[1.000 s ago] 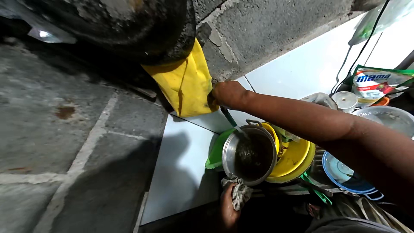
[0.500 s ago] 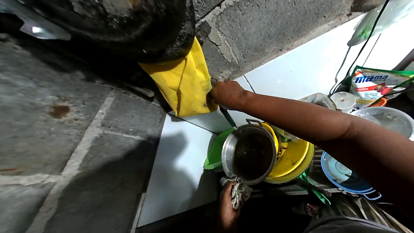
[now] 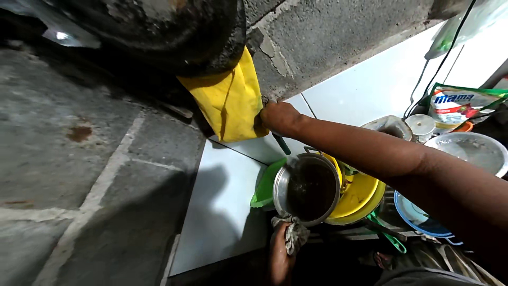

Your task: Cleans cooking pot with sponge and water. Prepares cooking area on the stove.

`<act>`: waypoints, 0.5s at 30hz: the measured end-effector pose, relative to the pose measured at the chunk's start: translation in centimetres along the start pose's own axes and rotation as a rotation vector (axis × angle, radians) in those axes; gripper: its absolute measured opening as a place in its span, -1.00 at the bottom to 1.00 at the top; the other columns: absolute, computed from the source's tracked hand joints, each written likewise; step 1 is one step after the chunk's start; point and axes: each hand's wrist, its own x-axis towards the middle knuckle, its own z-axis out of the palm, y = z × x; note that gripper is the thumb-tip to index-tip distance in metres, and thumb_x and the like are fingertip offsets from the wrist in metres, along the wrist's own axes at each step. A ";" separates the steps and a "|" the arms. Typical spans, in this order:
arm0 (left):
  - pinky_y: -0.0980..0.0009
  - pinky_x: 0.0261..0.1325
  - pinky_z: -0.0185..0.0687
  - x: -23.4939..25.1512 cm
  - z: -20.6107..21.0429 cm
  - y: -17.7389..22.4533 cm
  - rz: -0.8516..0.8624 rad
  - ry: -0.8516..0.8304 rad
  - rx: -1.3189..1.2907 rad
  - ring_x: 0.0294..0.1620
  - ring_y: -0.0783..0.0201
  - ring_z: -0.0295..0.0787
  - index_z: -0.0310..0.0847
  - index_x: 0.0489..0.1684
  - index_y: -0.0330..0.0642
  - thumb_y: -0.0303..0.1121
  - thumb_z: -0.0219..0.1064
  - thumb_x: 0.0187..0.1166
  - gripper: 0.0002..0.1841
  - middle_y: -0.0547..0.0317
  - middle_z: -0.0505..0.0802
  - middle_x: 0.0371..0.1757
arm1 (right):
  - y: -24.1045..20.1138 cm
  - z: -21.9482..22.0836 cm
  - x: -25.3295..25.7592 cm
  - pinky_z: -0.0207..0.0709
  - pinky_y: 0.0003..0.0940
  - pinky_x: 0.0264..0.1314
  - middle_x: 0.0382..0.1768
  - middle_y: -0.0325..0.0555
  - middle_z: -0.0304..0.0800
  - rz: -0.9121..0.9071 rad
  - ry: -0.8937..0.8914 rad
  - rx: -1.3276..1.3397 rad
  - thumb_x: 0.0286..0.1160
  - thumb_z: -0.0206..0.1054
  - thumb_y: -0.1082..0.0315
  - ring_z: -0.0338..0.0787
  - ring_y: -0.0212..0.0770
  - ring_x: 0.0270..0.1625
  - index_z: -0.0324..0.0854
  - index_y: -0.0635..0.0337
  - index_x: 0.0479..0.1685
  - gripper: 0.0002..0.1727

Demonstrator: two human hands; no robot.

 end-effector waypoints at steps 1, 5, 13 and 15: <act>0.45 -0.45 0.74 0.1 0.0 0.0 0.001 -0.002 -0.003 -0.52 0.39 0.75 0.54 -0.22 -0.18 -0.44 -0.04 0.75 -0.78 0.19 0.75 -0.49 | 0.0 0.1 -0.1 0.63 0.25 0.16 0.21 0.32 0.72 0.000 0.003 -0.005 0.74 0.12 0.45 0.75 0.30 0.28 0.70 0.43 0.06 -0.74; 0.45 -0.45 0.74 0.4 -0.1 -0.2 0.011 -0.007 -0.006 -0.51 0.38 0.75 0.54 -0.21 -0.18 -0.44 -0.03 0.74 -0.79 0.19 0.75 -0.49 | 0.0 0.2 -0.1 0.63 0.25 0.15 0.20 0.31 0.72 0.006 0.017 -0.001 0.73 0.14 0.46 0.75 0.30 0.27 0.71 0.41 0.06 -0.75; 0.47 -0.48 0.71 0.4 -0.2 -0.2 0.005 -0.001 0.008 -0.54 0.40 0.73 0.54 -0.26 -0.17 -0.44 -0.04 0.74 -0.77 0.21 0.74 -0.52 | -1.0 0.0 -0.6 0.64 0.24 0.15 0.17 0.30 0.75 0.040 0.030 0.006 0.64 0.18 0.55 0.76 0.29 0.27 0.71 0.41 0.04 -0.79; 0.47 -0.48 0.71 0.3 -0.4 -0.3 0.009 0.003 0.026 -0.53 0.40 0.73 0.54 -0.24 -0.18 -0.42 -0.04 0.76 -0.77 0.21 0.74 -0.51 | -1.6 0.3 -0.5 0.64 0.22 0.15 0.17 0.27 0.77 0.046 0.050 0.019 0.63 0.20 0.55 0.77 0.27 0.27 0.73 0.38 0.03 -0.79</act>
